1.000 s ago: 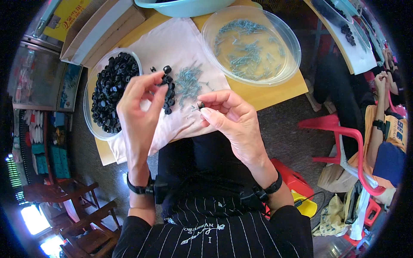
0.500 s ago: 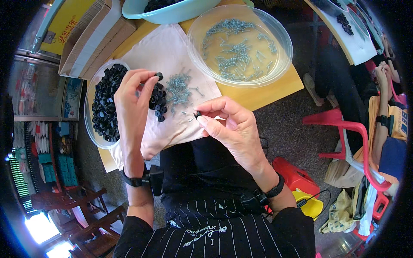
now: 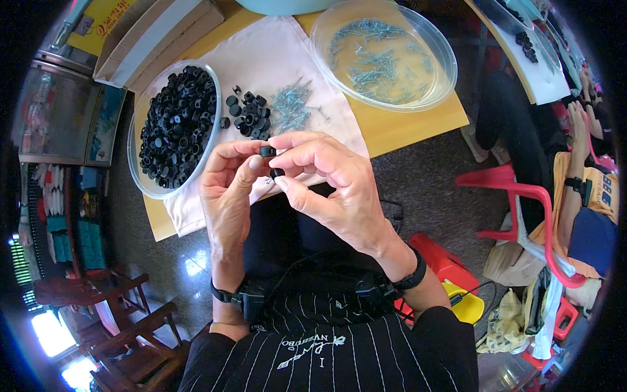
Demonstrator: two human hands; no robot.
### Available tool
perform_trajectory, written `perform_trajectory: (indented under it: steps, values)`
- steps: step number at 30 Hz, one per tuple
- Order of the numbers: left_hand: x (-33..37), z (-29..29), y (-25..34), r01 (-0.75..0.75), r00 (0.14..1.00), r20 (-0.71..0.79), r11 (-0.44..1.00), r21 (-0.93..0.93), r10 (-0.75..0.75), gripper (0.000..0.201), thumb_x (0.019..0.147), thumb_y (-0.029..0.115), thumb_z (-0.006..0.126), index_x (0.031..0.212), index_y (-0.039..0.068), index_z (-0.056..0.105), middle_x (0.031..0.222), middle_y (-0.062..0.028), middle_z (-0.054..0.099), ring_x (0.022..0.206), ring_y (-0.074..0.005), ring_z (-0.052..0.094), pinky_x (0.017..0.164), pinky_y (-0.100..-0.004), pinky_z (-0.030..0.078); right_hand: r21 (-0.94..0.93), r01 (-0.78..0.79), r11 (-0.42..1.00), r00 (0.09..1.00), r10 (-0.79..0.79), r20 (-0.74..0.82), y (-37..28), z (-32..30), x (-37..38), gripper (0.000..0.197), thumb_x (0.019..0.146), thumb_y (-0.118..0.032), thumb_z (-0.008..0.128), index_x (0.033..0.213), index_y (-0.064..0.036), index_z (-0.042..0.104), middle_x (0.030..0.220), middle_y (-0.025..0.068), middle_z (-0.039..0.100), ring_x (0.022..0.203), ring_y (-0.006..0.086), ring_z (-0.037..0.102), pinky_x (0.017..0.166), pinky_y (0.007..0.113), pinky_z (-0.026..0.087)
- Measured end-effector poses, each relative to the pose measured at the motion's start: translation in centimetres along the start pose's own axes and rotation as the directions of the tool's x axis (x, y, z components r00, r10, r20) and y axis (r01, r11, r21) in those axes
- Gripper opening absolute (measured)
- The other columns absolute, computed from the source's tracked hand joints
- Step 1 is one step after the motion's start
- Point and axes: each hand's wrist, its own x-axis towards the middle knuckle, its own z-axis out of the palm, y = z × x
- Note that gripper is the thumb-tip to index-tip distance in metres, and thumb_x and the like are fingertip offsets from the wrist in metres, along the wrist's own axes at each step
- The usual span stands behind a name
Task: Assembling small black plastic parts with metallic inserts on a table covered with a pink cloth.
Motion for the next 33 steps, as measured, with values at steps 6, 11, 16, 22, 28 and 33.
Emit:
perform_trajectory:
  steps: [6, 11, 16, 22, 28, 33]
  values:
    - [-1.0, 0.1, -0.4, -0.012, 0.996, -0.091, 0.999, -0.044, 0.008, 0.023, 0.088, 0.002, 0.063, 0.11, -0.003, 0.059, 0.106, -0.0117, 0.065, 0.091, -0.0146, 0.064, 0.084, -0.0284, 0.054, 0.024, -0.056, 0.998, 0.998, 0.056, 0.009, -0.3, 0.7, -0.4, 0.017, 0.083, 0.001, 0.064, 0.099, 0.0017, 0.063, 0.118, 0.0162, 0.06, 0.096, 0.0167, 0.065, 0.083, 0.028, 0.053]
    - [-1.2, -0.2, -0.8, -0.01, 0.995, -0.098, 1.0, -0.027, 0.007, 0.028, 0.085, -0.002, 0.065, 0.112, -0.002, 0.06, 0.108, -0.0115, 0.065, 0.097, -0.0133, 0.062, 0.088, -0.0265, 0.05, 0.109, -0.093, 0.99, 0.996, 0.093, 0.012, 0.0, 0.8, -0.6, 0.019, 0.085, 0.002, 0.062, 0.104, 0.0038, 0.061, 0.119, 0.017, 0.059, 0.097, 0.0169, 0.064, 0.086, 0.028, 0.053]
    - [-1.1, -0.3, -1.0, 0.006, 0.995, -0.101, 0.999, -0.036, -0.009, 0.026, 0.085, -0.001, 0.064, 0.111, -0.002, 0.059, 0.107, -0.012, 0.065, 0.093, -0.0136, 0.063, 0.087, -0.0265, 0.05, 0.373, -0.151, 0.915, 0.985, 0.17, -0.017, 0.3, 0.9, -0.2, 0.021, 0.088, 0.002, 0.06, 0.109, 0.0044, 0.059, 0.117, 0.0153, 0.059, 0.103, 0.0157, 0.06, 0.091, 0.028, 0.05]
    - [-1.0, -0.6, -1.5, 0.015, 0.997, -0.07, 0.969, -0.248, -0.033, 0.028, 0.087, -0.001, 0.061, 0.115, -0.004, 0.056, 0.101, -0.0127, 0.065, 0.09, -0.0175, 0.066, 0.086, -0.0297, 0.053, 0.32, -0.142, 0.937, 0.981, 0.177, -0.082, 0.3, 0.9, 0.6, 0.02, 0.09, 0.0, 0.059, 0.109, 0.0054, 0.059, 0.111, 0.0127, 0.061, 0.101, 0.0145, 0.061, 0.088, 0.027, 0.051]
    - [-1.0, -0.6, -1.8, 0.026, 0.998, -0.044, 0.946, -0.322, -0.043, 0.028, 0.09, 0.002, 0.059, 0.117, -0.005, 0.056, 0.102, -0.0132, 0.065, 0.09, -0.0184, 0.066, 0.086, -0.0306, 0.053, 0.175, -0.118, 0.978, 0.985, 0.138, -0.108, -0.4, 1.7, 0.9, 0.019, 0.09, 0.0, 0.059, 0.108, 0.0061, 0.059, 0.098, 0.0097, 0.065, 0.086, 0.0135, 0.066, 0.074, 0.025, 0.057]
    - [-1.1, -1.0, -2.3, 0.017, 0.999, -0.034, 0.936, -0.351, -0.031, 0.026, 0.091, 0.001, 0.057, 0.117, -0.005, 0.057, 0.103, -0.0131, 0.065, 0.09, -0.018, 0.066, 0.086, -0.0297, 0.054, -0.09, -0.03, 0.995, 0.991, 0.018, -0.129, -0.4, 1.7, 0.9, 0.018, 0.086, 0.001, 0.064, 0.103, 0.0045, 0.062, 0.096, 0.0111, 0.066, 0.084, 0.0143, 0.068, 0.069, 0.025, 0.058]
